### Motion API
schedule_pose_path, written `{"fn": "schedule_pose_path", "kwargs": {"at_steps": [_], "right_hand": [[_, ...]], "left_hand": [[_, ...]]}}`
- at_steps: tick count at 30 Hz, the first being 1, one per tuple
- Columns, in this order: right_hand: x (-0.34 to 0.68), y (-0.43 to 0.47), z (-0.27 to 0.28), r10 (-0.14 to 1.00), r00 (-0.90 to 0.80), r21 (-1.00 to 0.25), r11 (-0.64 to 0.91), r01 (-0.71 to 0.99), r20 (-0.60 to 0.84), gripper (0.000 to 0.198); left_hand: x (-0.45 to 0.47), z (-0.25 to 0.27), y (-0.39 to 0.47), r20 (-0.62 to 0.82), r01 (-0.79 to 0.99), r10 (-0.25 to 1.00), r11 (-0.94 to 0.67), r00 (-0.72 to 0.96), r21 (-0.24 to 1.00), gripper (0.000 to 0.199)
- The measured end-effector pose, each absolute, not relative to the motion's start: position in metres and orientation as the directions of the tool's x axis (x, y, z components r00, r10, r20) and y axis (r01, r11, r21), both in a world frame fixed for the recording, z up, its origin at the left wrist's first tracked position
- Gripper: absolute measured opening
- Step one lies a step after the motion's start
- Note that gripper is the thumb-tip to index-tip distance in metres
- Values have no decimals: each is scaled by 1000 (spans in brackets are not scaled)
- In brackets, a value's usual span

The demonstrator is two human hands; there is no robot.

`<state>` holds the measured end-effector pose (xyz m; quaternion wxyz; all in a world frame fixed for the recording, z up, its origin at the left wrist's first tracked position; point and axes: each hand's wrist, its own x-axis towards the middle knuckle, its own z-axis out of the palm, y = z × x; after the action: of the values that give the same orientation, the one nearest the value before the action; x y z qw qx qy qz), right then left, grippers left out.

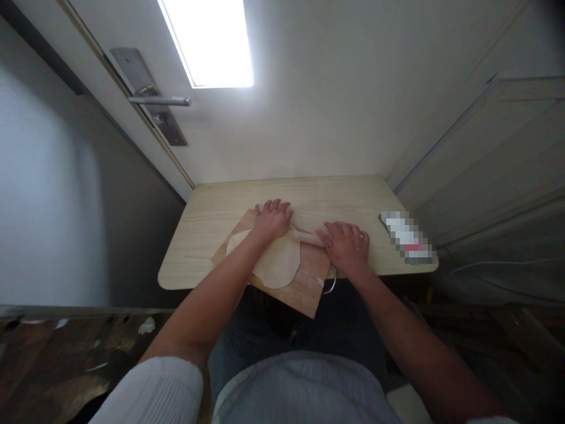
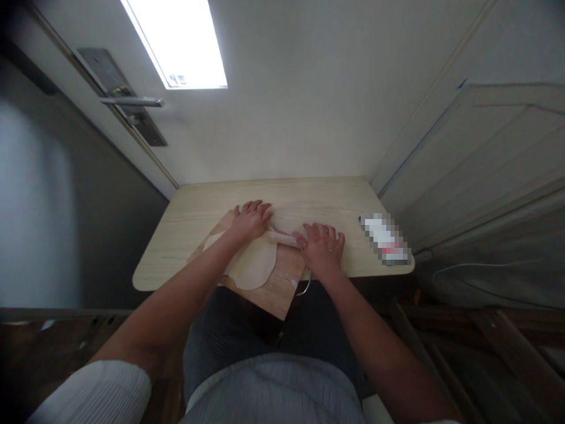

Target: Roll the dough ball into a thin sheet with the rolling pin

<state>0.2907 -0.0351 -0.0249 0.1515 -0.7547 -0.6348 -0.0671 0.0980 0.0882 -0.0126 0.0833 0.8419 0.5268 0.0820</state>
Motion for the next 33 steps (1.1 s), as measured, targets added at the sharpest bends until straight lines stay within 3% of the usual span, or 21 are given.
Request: {"fn": "schedule_pose_path", "kwargs": {"at_steps": [5,11,16,23,33], "right_hand": [[291,-33,-21,937,204,-165,-161,973,285,46],[297,-59,-25,946,14,-249,70,966,323,41],[294,-78,-32,939,-35,-287,140,948,342,41],[278,-98,-37,931,-20,-223,108,969,364,44],[271,-120,-40,921,-26,-194,110,975,389,47]], "left_hand": [[99,-14,85,110,868,898,-441,427,228,50],[85,-16,54,125,867,893,-450,433,214,53],[73,-16,30,135,865,882,-470,452,175,54],[62,-15,-4,193,862,867,-487,459,139,55],[50,-22,-54,232,855,869,-481,436,195,54]]}}
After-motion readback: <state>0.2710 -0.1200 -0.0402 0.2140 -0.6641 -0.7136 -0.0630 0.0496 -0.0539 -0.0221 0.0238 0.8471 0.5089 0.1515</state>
